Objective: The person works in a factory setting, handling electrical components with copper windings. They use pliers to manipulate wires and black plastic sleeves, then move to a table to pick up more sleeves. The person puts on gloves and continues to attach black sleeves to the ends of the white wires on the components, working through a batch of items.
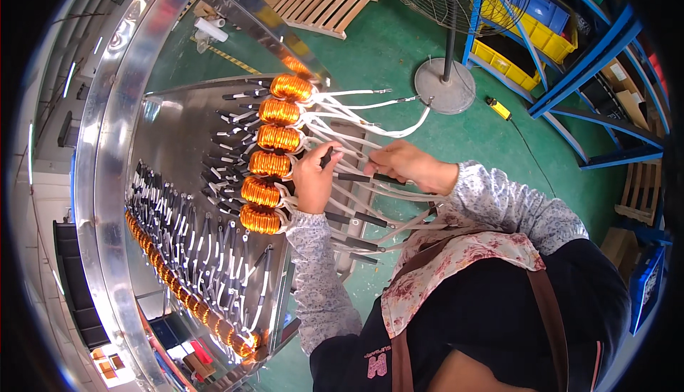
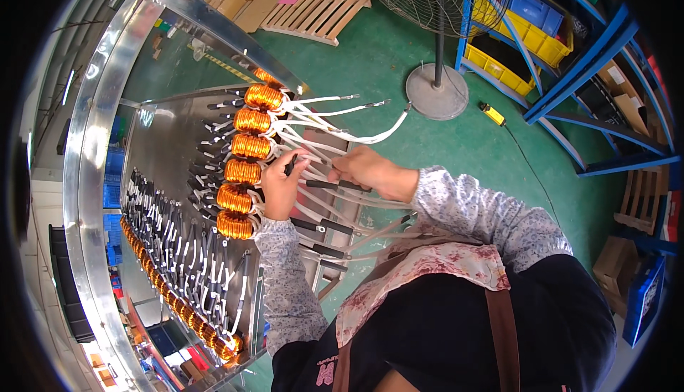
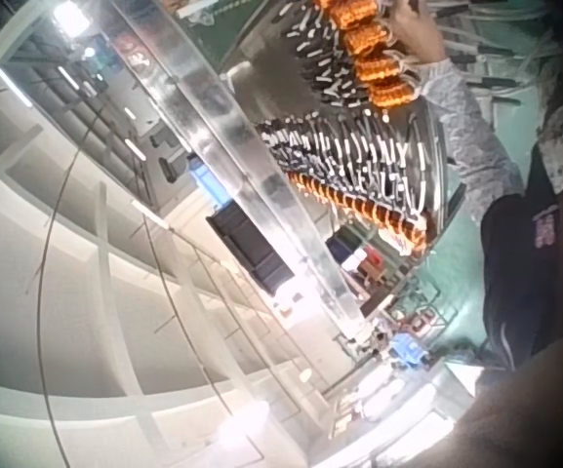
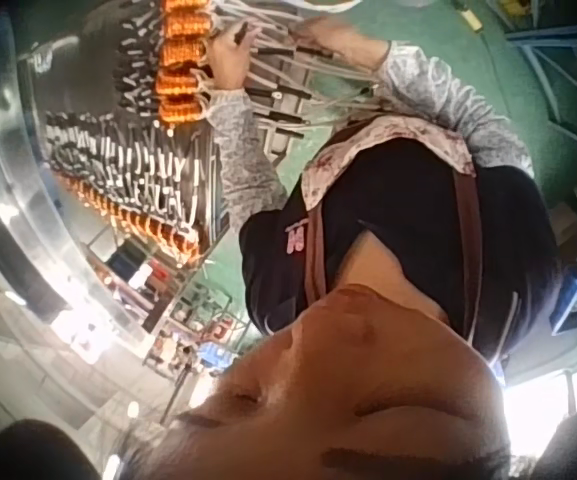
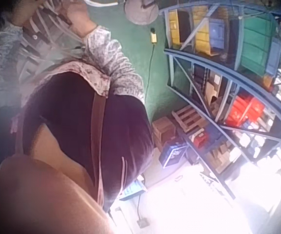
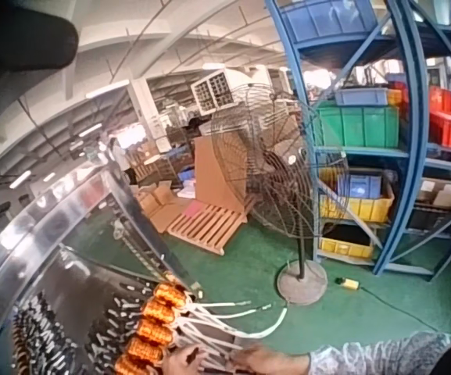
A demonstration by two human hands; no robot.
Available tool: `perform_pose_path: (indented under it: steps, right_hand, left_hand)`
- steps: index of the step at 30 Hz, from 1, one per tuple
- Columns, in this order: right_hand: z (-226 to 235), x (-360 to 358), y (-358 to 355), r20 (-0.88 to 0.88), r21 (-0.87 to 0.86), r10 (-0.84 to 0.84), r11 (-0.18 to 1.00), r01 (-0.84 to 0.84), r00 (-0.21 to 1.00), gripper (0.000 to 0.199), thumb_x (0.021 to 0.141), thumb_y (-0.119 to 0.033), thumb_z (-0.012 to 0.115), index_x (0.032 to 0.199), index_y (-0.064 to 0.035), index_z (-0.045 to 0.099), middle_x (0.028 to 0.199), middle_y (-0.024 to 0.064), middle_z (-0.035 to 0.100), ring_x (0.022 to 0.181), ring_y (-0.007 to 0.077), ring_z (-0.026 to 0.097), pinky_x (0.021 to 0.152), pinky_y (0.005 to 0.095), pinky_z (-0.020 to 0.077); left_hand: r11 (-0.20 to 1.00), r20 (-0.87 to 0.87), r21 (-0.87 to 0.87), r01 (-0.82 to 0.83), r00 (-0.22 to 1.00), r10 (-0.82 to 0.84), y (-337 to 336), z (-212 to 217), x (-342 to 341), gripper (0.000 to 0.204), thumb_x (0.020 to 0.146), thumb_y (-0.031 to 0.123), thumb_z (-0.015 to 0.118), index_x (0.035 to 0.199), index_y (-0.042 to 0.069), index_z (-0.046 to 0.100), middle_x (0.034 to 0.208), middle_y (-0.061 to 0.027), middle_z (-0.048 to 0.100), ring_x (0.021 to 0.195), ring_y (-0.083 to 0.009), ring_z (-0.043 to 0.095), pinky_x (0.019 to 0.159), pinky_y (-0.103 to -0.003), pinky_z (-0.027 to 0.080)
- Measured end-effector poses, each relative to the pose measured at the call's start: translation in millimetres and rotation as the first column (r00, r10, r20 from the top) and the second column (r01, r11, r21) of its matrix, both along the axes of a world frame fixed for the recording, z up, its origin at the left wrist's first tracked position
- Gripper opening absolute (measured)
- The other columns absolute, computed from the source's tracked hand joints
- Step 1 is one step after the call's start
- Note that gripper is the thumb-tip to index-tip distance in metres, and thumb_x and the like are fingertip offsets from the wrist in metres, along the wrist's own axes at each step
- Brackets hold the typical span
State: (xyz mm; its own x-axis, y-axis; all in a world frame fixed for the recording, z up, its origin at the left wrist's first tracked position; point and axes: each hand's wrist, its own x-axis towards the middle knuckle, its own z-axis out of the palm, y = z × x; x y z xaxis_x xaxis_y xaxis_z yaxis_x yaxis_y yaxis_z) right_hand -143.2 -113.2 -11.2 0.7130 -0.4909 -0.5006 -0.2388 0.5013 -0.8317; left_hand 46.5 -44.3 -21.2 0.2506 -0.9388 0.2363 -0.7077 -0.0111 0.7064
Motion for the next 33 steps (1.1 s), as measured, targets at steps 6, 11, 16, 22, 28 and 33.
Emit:
perform_pose_path:
  steps: [6,11,16,22,28,33]
  right_hand:
    - [-20.4,23.6,-6.5,0.277,0.112,0.07,0.988,-0.104,0.958,0.031,0.09,-0.027,0.042,0.083,-0.0018,0.059,0.054,-0.0074,0.034,0.047,0.0043,0.027,0.042,0.0215,0.0204]
    - [-19.1,11.5,-1.4,0.128,0.025,0.03,0.999,-0.034,0.991,0.03,0.09,-0.026,0.039,0.071,-0.0063,0.052,0.056,-0.004,0.043,0.046,0.0065,0.034,0.041,0.0227,0.0255]
    - [-24.8,24.1,-9.5,0.196,0.259,0.008,0.964,-0.059,0.981,0.027,0.09,-0.026,0.039,0.075,-0.0081,0.052,0.061,-0.0017,0.049,0.051,0.0069,0.04,0.045,0.0216,0.0307]
    - [-27.6,21.7,-10.4,0.212,0.199,0.018,0.978,-0.061,0.977,0.027,0.091,-0.027,0.039,0.083,-0.0046,0.052,0.061,0.0014,0.048,0.053,0.0129,0.044,0.05,0.025,0.0363]
    - [27.0,5.1,15.7,0.267,-0.93,-0.07,0.243,0.276,0.961,0.032,0.072,-0.019,0.065,0.098,-0.0053,0.054,0.103,0.0155,0.054,0.088,0.0326,0.053,0.074,0.0385,0.044]
    - [21.6,1.3,10.4,0.475,-0.823,0.029,0.368,0.432,0.88,0.022,0.063,-0.007,0.071,0.083,-0.0049,0.06,0.094,0.0096,0.057,0.086,0.0281,0.052,0.076,0.0356,0.0423]
  left_hand:
    - [1.0,0.035,-0.01,-0.003,0.999,0.003,2.3,-4.5,3.0,0.019,0.072,0.009,0.067,0.09,0.004,0.062,0.079,-0.0118,0.062,0.068,-0.0232,0.059,0.061,-0.029,0.045]
    - [0.999,0.003,0.046,-0.022,1.0,0.022,2.9,1.9,-0.6,0.019,0.072,0.008,0.067,0.09,0.004,0.062,0.079,-0.0111,0.063,0.067,-0.022,0.059,0.061,-0.029,0.045]
    - [0.999,-0.191,0.034,-0.013,0.981,0.02,4.4,3.9,-0.1,0.015,0.077,0.006,0.064,0.091,0.002,0.062,0.076,-0.0055,0.063,0.064,-0.0096,0.055,0.058,-0.024,0.042]
    - [0.999,-0.758,0.036,0.015,0.652,0.018,17.8,37.9,-19.5,0.031,0.094,0.028,0.039,0.103,0.004,0.055,0.059,0.0058,0.036,0.049,-0.0021,0.028,0.044,-0.017,0.021]
    - [0.999,-0.89,-0.001,0.034,0.455,-0.016,21.0,45.6,-41.2,0.036,0.094,0.034,0.034,0.115,0.005,0.043,0.06,0.0005,0.043,0.045,-0.0041,0.032,0.04,-0.018,0.023]
    - [0.997,-0.851,0.042,0.066,0.525,0.001,8.0,54.3,-65.8,0.035,0.095,0.034,0.035,0.114,0.006,0.044,0.064,0.0022,0.045,0.048,-0.0028,0.037,0.041,-0.016,0.025]
